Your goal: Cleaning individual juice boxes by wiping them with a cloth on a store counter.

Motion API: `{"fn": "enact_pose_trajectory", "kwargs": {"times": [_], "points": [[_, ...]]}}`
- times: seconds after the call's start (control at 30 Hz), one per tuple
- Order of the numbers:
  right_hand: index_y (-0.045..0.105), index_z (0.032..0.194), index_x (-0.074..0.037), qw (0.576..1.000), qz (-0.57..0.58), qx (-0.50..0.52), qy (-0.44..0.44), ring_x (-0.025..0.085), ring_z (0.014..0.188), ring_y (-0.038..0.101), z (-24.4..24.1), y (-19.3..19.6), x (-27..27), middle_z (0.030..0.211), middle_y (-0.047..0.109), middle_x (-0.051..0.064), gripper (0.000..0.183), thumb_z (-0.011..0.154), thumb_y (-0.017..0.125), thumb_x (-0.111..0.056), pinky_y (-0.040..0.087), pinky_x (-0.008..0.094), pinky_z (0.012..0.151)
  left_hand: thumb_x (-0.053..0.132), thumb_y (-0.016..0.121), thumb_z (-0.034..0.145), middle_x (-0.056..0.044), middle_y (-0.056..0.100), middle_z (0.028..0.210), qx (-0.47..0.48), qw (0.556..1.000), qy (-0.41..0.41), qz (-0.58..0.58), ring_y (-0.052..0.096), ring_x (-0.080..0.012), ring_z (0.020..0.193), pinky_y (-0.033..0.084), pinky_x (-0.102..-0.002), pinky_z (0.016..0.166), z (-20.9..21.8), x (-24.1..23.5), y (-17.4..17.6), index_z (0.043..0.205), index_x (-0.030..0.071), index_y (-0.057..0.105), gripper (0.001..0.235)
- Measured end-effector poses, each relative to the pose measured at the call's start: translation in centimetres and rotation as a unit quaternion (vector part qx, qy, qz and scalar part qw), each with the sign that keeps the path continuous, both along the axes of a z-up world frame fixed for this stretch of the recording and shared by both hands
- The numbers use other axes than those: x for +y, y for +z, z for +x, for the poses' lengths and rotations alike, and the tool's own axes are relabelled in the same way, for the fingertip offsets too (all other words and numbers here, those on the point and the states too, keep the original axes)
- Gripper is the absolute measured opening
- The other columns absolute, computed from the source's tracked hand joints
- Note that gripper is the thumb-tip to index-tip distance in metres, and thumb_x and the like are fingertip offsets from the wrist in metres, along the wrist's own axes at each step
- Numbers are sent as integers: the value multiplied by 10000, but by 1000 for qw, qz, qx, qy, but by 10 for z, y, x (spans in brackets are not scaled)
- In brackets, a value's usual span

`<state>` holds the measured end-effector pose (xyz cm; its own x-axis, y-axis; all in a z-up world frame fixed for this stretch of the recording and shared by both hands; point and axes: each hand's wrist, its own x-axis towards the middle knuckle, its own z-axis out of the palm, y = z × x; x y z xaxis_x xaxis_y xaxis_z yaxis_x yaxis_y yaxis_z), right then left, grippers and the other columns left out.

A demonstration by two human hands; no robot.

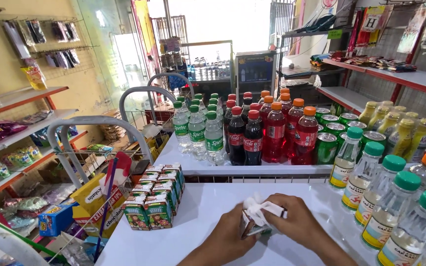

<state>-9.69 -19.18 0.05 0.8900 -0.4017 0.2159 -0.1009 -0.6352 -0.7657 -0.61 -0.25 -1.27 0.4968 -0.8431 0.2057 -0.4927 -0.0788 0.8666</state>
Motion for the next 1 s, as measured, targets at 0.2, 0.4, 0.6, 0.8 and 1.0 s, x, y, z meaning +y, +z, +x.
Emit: {"fn": "enact_pose_trajectory", "kwargs": {"times": [0.2, 0.4, 0.6, 0.8, 1.0], "points": [[862, 986, -212, 993, -67, 47, -88, 112, 887, 735, 0, -6, -22, 977, 859, -40, 176, 822, 801, -199, 567, 285, 727, 304, 727, 909, -72, 719, 1278, 25, 995, 11, 100, 694, -189, 1075, 558, -302, 841, -9, 6, 28, 1361, 125, 499, 538], [752, 1186, -370, 979, -195, 27, 58, 130, 789, 682, -8, 4, 28, 917, 653, -75, 260, 934, 693, -385, 504, 357, 611, 17, 617, 873, -21, 640, 793, 7, 999, -19, -50, 561, -92, 693, 413, -284, 594, 4, 1, -4, 926, 92, 648, 97], [756, 1115, -314, 958, -274, 62, -63, 99, 1052, 626, -2, -5, -6, 1115, 653, -129, 266, 882, 678, -415, 571, 333, 628, 235, 739, 876, 8, 724, 837, -22, 999, 26, 15, 590, -78, 641, 443, -274, 591, 11, 0, -1, 1270, 132, 619, 425], [708, 1191, -305, 949, -311, 50, -15, 133, 1042, 682, 10, 2, 28, 1160, 681, -89, 300, 892, 686, -313, 643, 388, 720, 171, 662, 840, -107, 728, 921, -100, 994, 1, -37, 662, -261, 778, 469, -387, 645, 27, 3, -9, 1181, 99, 600, 355], [722, 1088, -215, 887, -461, -30, 12, 232, 936, 633, 40, 6, 25, 1018, 687, -33, 240, 851, 724, -258, 547, 451, 517, 70, 701, 847, -121, 742, 923, -133, 989, 51, -37, 659, -212, 644, 506, -375, 550, 50, 10, -6, 1313, 69, 603, 476]]}}
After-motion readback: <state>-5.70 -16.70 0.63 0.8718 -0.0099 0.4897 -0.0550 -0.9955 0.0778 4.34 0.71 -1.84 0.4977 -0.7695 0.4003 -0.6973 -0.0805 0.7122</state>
